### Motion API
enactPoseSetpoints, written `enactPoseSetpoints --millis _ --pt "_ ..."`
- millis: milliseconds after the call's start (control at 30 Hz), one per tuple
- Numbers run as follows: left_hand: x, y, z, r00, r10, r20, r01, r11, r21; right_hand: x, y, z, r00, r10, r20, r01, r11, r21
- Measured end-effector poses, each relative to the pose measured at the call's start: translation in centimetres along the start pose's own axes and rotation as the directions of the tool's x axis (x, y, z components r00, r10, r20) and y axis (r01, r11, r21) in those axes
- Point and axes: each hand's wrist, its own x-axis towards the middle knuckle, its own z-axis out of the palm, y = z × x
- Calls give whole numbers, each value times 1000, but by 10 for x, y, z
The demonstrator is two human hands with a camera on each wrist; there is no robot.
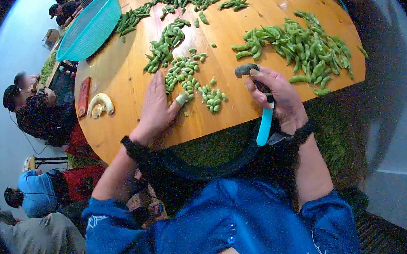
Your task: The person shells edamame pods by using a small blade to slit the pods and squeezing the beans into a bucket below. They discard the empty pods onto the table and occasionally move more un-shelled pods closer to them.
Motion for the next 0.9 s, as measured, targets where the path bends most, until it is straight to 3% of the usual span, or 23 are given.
enactPoseSetpoints --millis 133,200,400,500,633,800,900 --pt "30 -5 8 999 25 -36 -28 996 -81 -4 -1 5 1000 4 -1 -4 1000 5" --pt "35 -3 10 1000 12 2 -12 1000 2 -5 -3 9 1000 -1 -23 0 1000 -27" --pt "38 17 14 994 91 61 -86 993 -79 -5 -5 11 1000 -6 -11 6 1000 -29" --pt "55 28 17 972 230 48 -205 930 -306 -4 -6 8 1000 14 20 -13 999 -29" --pt "96 14 32 970 245 -6 -234 920 -315 -4 -4 8 1000 27 1 -27 999 -26" --pt "136 13 36 902 431 -25 -391 789 -473 -2 -5 7 999 32 1 -32 999 -27" --pt "140 28 27 795 587 154 -355 656 -667 -4 -2 6 1000 7 5 -7 1000 -17"
